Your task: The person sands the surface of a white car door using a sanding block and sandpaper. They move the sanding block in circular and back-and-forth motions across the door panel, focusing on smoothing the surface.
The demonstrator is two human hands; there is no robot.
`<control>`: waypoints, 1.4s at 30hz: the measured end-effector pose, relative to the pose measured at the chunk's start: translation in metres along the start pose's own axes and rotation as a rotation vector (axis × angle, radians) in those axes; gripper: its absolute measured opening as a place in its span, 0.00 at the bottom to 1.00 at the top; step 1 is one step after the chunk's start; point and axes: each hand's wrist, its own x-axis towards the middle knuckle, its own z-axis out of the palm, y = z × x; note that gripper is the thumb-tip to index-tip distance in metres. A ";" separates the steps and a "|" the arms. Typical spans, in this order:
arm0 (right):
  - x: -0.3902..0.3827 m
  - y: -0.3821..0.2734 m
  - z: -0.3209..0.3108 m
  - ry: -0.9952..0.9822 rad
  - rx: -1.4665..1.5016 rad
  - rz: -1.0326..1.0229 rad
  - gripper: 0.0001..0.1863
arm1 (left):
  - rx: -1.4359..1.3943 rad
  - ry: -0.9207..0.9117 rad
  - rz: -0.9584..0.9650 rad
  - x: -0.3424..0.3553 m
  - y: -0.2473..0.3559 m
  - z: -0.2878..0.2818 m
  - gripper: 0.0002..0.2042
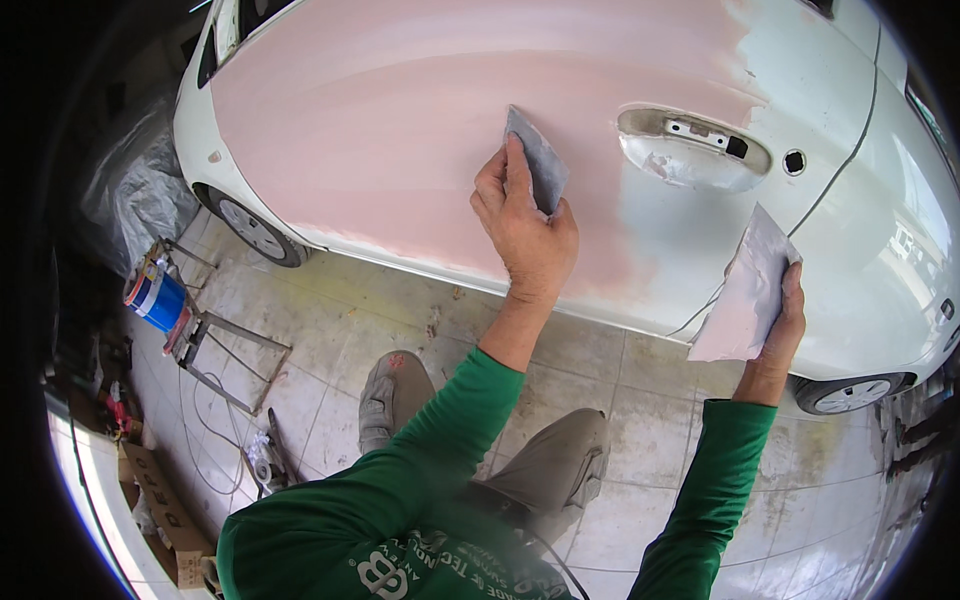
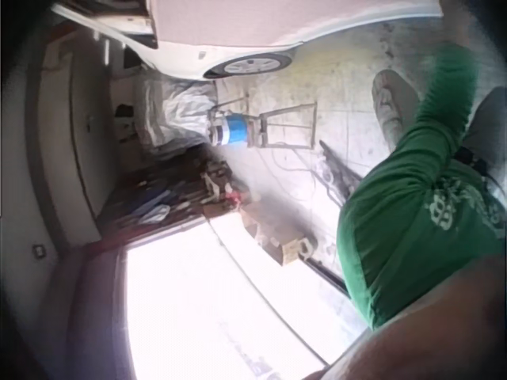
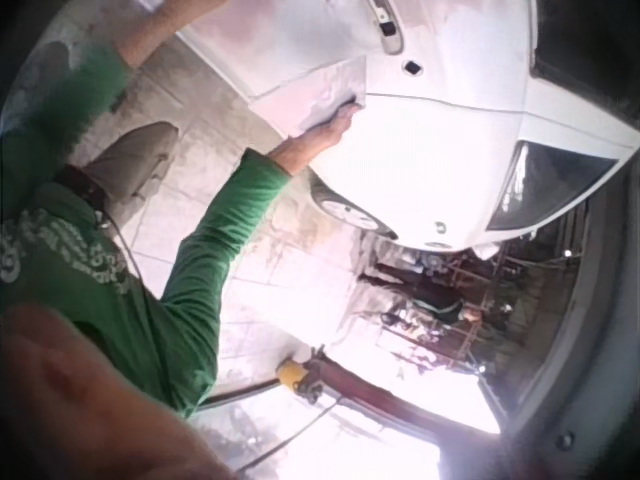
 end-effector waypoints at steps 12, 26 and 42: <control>-0.077 0.022 -0.055 0.210 0.220 0.140 0.31 | -0.176 -0.209 0.112 -0.060 0.096 0.045 0.42; -0.146 0.157 0.052 -0.184 0.902 0.480 0.22 | -0.294 -1.125 0.447 -0.067 -0.103 -0.177 0.31; 0.028 0.009 0.095 0.349 0.157 -0.258 0.28 | -0.435 0.377 -0.862 0.171 -0.503 -0.319 0.14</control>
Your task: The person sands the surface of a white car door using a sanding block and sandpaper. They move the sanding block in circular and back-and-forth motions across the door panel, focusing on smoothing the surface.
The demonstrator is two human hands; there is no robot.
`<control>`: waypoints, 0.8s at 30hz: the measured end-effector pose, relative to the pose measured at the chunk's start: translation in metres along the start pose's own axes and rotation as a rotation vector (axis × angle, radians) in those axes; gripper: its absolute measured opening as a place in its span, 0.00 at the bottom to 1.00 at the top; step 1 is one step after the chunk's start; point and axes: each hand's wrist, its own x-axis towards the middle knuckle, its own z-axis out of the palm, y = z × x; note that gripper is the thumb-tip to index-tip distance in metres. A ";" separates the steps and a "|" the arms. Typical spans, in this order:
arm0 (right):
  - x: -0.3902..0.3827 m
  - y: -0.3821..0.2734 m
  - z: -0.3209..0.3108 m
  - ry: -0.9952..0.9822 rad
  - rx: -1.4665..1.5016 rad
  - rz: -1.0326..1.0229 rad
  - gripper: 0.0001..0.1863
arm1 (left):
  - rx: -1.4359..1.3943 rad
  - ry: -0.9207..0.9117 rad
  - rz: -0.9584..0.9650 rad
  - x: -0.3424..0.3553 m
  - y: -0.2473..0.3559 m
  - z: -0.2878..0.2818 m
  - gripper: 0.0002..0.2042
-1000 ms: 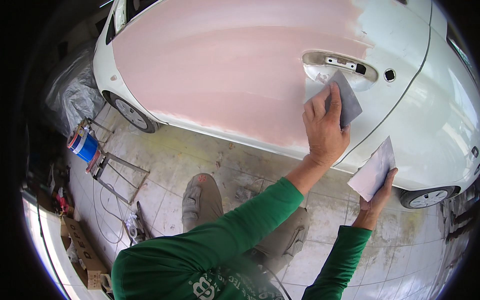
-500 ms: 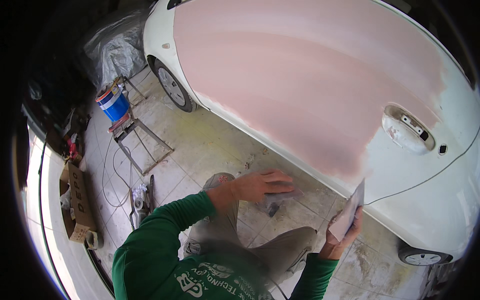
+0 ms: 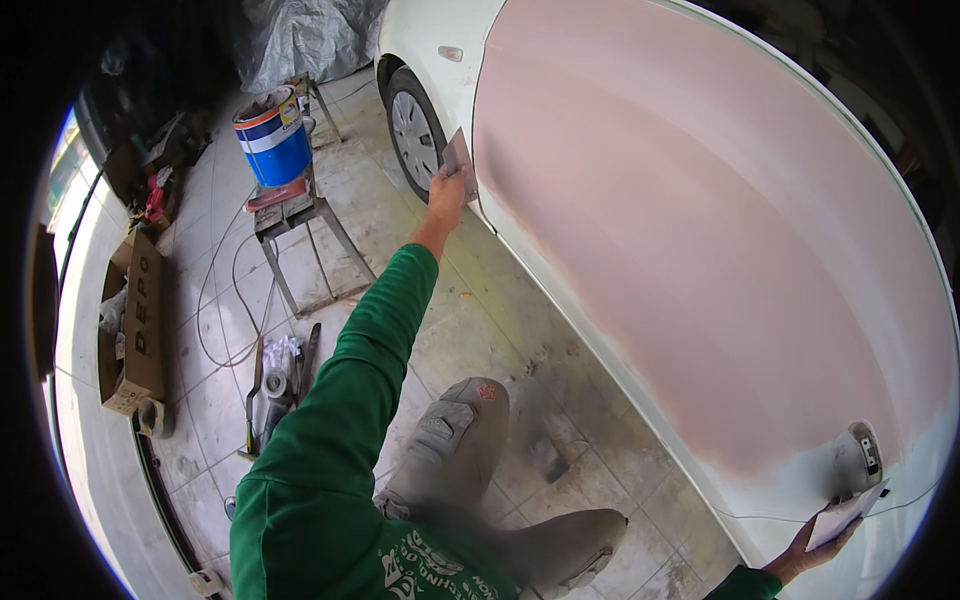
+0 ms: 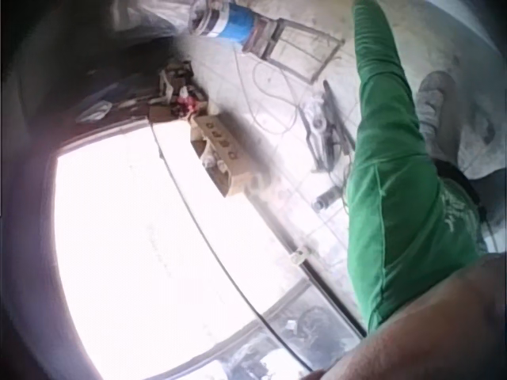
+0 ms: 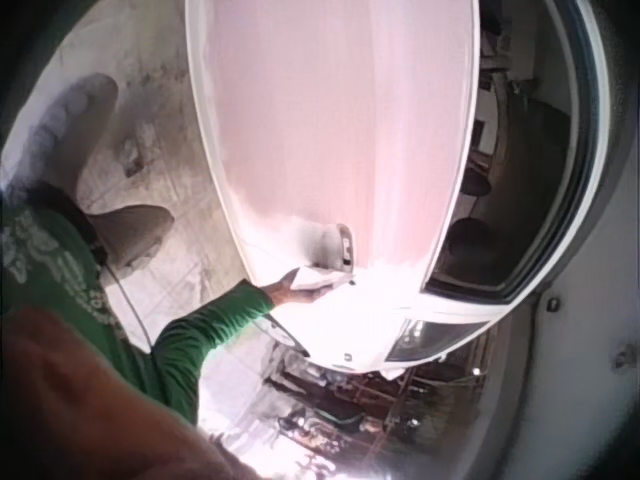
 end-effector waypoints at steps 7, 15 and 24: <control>0.002 0.016 0.009 -0.016 -0.045 0.025 0.28 | 0.136 -0.035 0.179 0.108 0.021 -0.003 0.18; 0.015 0.006 -0.011 -0.042 -0.051 0.053 0.28 | 0.157 -0.178 0.469 -0.022 0.010 0.063 0.21; 0.046 0.000 -0.055 -0.288 0.036 0.172 0.27 | 0.303 -0.272 0.701 -0.253 -0.015 0.149 0.34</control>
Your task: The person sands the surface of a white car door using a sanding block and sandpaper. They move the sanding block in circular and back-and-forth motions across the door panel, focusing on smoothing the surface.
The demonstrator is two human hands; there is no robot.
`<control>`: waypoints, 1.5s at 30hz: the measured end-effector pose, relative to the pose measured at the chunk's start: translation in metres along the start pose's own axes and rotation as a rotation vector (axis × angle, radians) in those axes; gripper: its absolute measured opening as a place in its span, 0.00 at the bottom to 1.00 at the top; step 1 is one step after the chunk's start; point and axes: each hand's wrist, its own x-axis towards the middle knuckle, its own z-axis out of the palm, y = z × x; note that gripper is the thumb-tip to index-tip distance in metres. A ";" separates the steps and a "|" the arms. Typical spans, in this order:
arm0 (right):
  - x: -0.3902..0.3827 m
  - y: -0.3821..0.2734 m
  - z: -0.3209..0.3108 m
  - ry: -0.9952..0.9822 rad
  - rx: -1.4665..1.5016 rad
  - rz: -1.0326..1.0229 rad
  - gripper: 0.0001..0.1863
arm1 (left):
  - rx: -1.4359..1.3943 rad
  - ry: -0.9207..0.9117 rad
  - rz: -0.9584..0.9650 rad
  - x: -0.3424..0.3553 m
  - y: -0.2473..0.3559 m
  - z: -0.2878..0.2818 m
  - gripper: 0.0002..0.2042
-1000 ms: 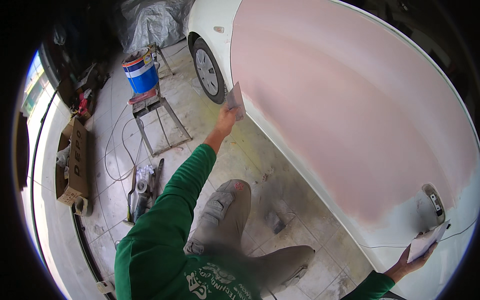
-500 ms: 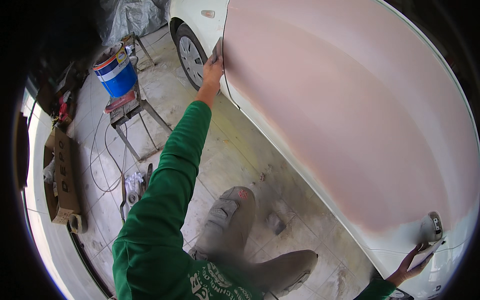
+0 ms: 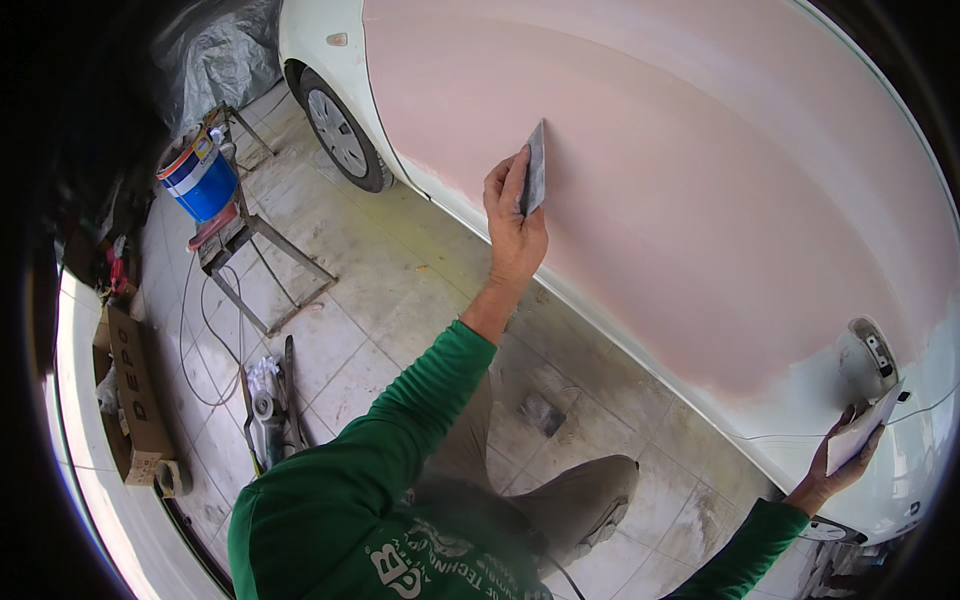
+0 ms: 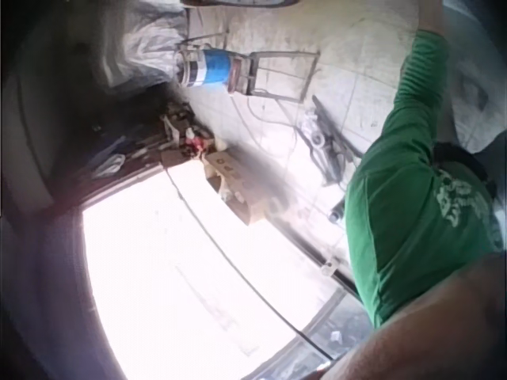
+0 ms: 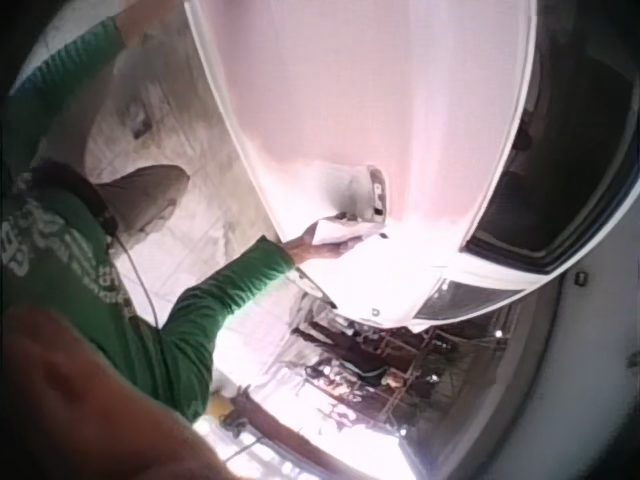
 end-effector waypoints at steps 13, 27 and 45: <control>-0.019 -0.005 -0.001 -0.032 -0.102 0.108 0.29 | 0.054 -0.172 0.157 -0.190 0.190 0.149 0.38; -0.110 -0.034 0.027 0.045 -0.500 0.207 0.27 | -0.398 -0.780 0.108 -0.191 0.225 0.111 0.31; -0.226 0.153 0.067 0.076 0.055 0.712 0.23 | -0.443 -1.278 0.150 -0.116 0.151 -0.049 0.35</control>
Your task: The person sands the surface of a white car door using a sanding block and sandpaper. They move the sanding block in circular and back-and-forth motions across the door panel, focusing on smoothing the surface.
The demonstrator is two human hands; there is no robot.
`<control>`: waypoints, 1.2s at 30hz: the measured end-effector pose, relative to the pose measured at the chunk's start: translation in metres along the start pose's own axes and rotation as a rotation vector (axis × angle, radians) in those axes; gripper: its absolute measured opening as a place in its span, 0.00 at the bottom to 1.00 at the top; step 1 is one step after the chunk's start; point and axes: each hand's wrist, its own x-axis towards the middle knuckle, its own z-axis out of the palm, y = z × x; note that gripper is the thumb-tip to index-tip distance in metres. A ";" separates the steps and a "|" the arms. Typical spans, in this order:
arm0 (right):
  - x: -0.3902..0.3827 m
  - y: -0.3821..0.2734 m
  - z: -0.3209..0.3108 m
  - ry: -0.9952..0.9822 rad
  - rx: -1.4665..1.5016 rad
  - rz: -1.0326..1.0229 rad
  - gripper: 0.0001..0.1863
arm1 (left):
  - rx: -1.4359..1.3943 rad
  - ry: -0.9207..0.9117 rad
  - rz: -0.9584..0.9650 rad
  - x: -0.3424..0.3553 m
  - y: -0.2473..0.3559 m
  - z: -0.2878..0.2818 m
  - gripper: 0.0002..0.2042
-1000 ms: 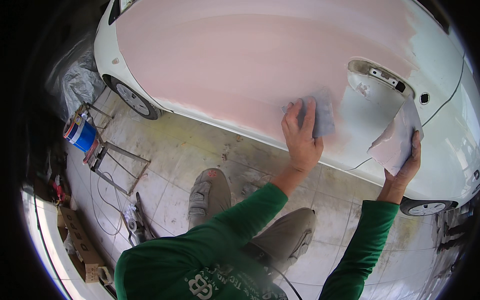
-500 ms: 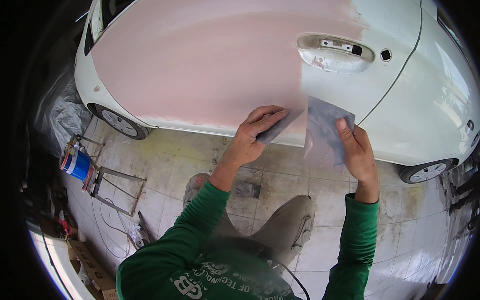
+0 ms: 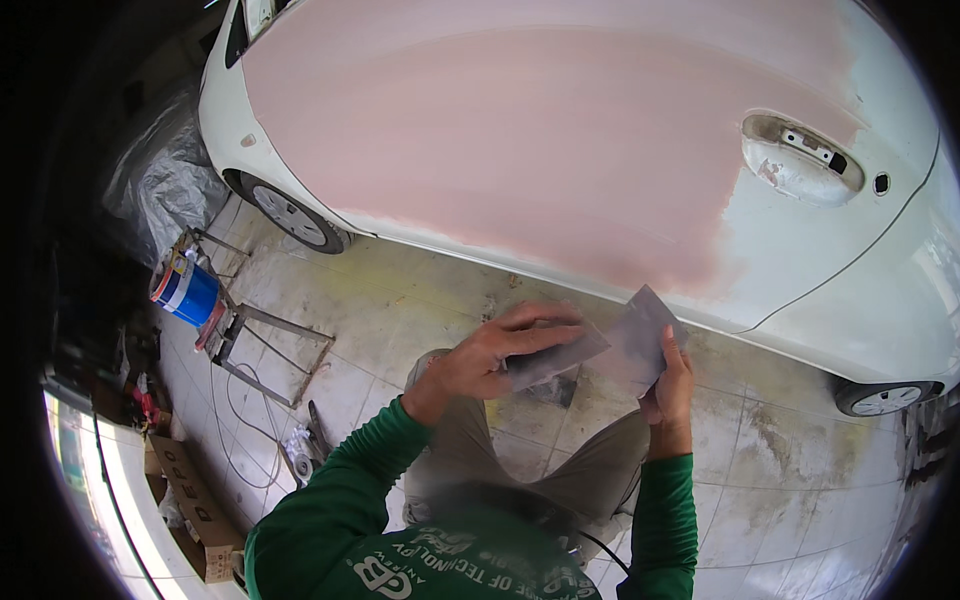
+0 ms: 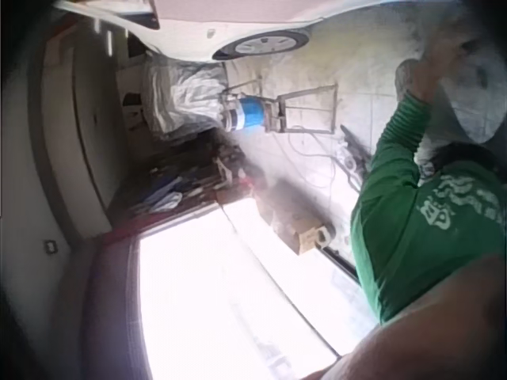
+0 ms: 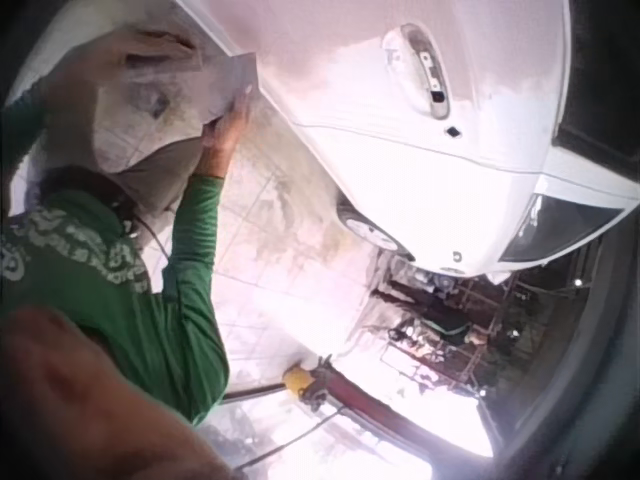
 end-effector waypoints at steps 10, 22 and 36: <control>-0.019 0.031 0.042 -0.079 -0.006 0.075 0.21 | 0.548 -0.027 -0.052 -0.064 -0.090 -0.035 0.34; 0.048 -0.162 0.047 0.025 -1.121 -0.718 0.25 | -1.488 0.885 -0.269 -0.133 -0.094 -0.020 0.20; 0.067 -0.289 -0.009 0.046 -1.030 -0.526 0.20 | -0.358 1.668 -0.416 -0.142 -0.230 -0.385 0.22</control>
